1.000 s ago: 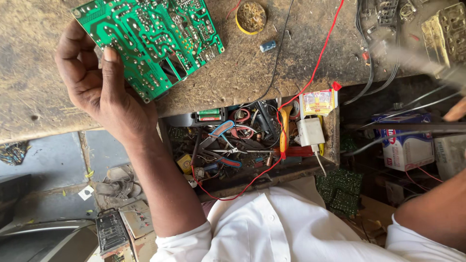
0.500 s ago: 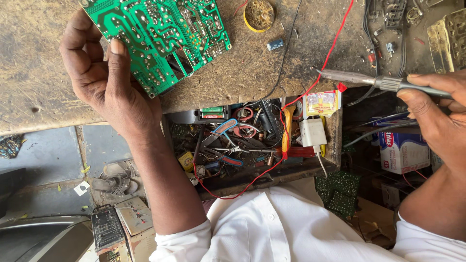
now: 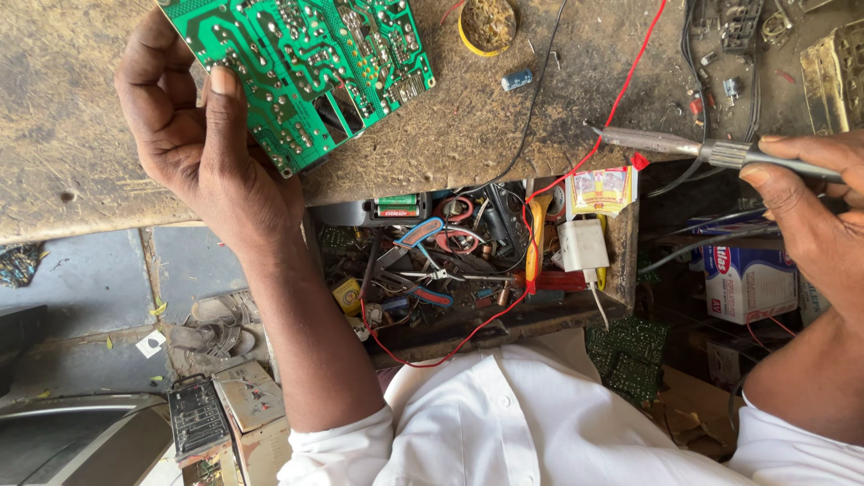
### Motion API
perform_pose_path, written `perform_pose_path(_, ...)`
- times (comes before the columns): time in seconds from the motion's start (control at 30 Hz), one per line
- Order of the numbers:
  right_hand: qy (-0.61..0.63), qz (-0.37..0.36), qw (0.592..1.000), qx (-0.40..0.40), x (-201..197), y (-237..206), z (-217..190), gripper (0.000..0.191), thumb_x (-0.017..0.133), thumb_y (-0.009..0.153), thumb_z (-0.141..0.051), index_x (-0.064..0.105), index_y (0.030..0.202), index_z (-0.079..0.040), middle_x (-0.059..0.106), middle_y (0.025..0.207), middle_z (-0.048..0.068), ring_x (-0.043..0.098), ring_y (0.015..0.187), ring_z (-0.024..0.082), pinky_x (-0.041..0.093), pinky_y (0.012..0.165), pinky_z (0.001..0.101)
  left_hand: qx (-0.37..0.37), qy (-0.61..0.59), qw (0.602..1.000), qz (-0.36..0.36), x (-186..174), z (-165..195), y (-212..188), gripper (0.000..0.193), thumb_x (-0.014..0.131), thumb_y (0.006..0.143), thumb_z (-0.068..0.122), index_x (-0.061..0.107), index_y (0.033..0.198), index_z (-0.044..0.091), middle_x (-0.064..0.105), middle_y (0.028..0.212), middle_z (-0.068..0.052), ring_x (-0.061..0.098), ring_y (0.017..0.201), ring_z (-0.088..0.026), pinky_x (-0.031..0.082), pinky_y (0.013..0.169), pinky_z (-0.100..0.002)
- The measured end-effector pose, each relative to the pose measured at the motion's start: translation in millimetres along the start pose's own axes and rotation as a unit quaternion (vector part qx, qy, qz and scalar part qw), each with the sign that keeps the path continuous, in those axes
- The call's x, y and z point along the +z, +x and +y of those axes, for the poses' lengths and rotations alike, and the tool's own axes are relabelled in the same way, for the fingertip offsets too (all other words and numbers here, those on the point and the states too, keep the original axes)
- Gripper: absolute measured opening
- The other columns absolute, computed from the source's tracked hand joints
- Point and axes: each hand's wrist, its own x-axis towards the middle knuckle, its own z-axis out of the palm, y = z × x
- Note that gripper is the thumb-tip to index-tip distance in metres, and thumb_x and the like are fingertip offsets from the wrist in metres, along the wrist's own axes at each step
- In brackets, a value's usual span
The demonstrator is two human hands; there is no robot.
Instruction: The person repairs a circuit board at a workbench. They handle small components, flip the board over, solder the board with a soldering iron, touch multimeter probes to the board to test it, and press a component onto the board.
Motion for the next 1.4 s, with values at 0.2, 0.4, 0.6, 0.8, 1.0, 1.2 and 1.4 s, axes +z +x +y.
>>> perform_pose_path(0.2, -0.082, -0.01, 0.995, -0.047, -3, 5, -1, 0.017, 0.073, 0.112, -0.004, 0.071, 0.127, 0.003, 0.068, 0.101, 0.014, 0.063, 0.075, 0.014, 0.05, 0.065, 0.0244, 0.002, -0.005, 1.0, -0.002, -1, 0, 1, 0.037, 0.067, 0.109, -0.006, 0.052, 0.143, -0.008, 0.059, 0.139, -0.017, 0.056, 0.123, -0.019, 0.045, 0.114, -0.034)
perform_pose_path(0.4, -0.105, -0.042, 0.977, -0.183, -12, 25, -18, 0.012, 0.075, 0.11, -0.001, 0.07, 0.121, 0.002, 0.068, 0.105, 0.014, 0.067, 0.091, 0.018, 0.054, 0.083, 0.0266, 0.002, 0.006, 1.0, -0.002, -1, 2, -1, 0.038, 0.067, 0.109, -0.005, 0.051, 0.143, -0.007, 0.06, 0.138, -0.017, 0.057, 0.124, -0.018, 0.046, 0.114, -0.034)
perform_pose_path(0.6, -0.118, -0.065, 0.973, -0.189, -14, 38, -57, 0.02, 0.081, 0.097, 0.004, 0.074, 0.115, 0.004, 0.066, 0.096, 0.017, 0.065, 0.078, 0.022, 0.052, 0.07, 0.0288, 0.0, -0.006, 1.0, -0.004, -1, 6, 0, 0.036, 0.066, 0.11, -0.007, 0.051, 0.143, -0.007, 0.061, 0.136, -0.017, 0.058, 0.12, -0.018, 0.046, 0.111, -0.033)
perform_pose_path(0.8, -0.127, -0.069, 0.973, -0.183, -13, 39, -59, 0.015, 0.077, 0.1, -0.001, 0.074, 0.115, 0.0, 0.066, 0.098, 0.014, 0.065, 0.082, 0.02, 0.052, 0.073, 0.028, -0.009, -0.011, 1.0, -0.008, -7, 9, 2, 0.035, 0.063, 0.111, -0.01, 0.051, 0.144, -0.006, 0.06, 0.135, -0.016, 0.059, 0.118, -0.016, 0.048, 0.109, -0.033)
perform_pose_path(1.0, -0.106, -0.055, 0.986, -0.119, -11, 32, -33, 0.01, 0.074, 0.114, -0.008, 0.071, 0.121, -0.001, 0.07, 0.108, 0.013, 0.068, 0.092, 0.019, 0.055, 0.082, 0.0275, -0.006, -0.02, 1.0, -0.007, -8, 12, 2, 0.035, 0.064, 0.111, -0.01, 0.051, 0.144, -0.006, 0.062, 0.135, -0.016, 0.059, 0.118, -0.016, 0.048, 0.109, -0.032)
perform_pose_path(1.2, -0.043, -0.057, 0.995, -0.072, -14, 30, -10, 0.015, 0.068, 0.119, -0.016, 0.065, 0.125, -0.003, 0.069, 0.106, 0.011, 0.066, 0.091, 0.014, 0.054, 0.084, 0.0262, -0.008, -0.032, 0.999, -0.009, -13, 9, 0, 0.036, 0.064, 0.113, -0.009, 0.051, 0.146, -0.005, 0.062, 0.134, -0.015, 0.06, 0.117, -0.016, 0.047, 0.109, -0.031)
perform_pose_path(1.4, -0.007, -0.067, 0.993, 0.096, 3, 25, 15, 0.024, 0.064, 0.112, -0.018, 0.068, 0.129, -0.002, 0.067, 0.091, 0.011, 0.06, 0.07, 0.017, 0.048, 0.062, 0.0295, -0.009, 0.016, 1.0, 0.017, -21, -1, 7, 0.041, 0.07, 0.111, -0.005, 0.053, 0.148, -0.007, 0.063, 0.142, -0.016, 0.061, 0.127, -0.019, 0.048, 0.114, -0.034)
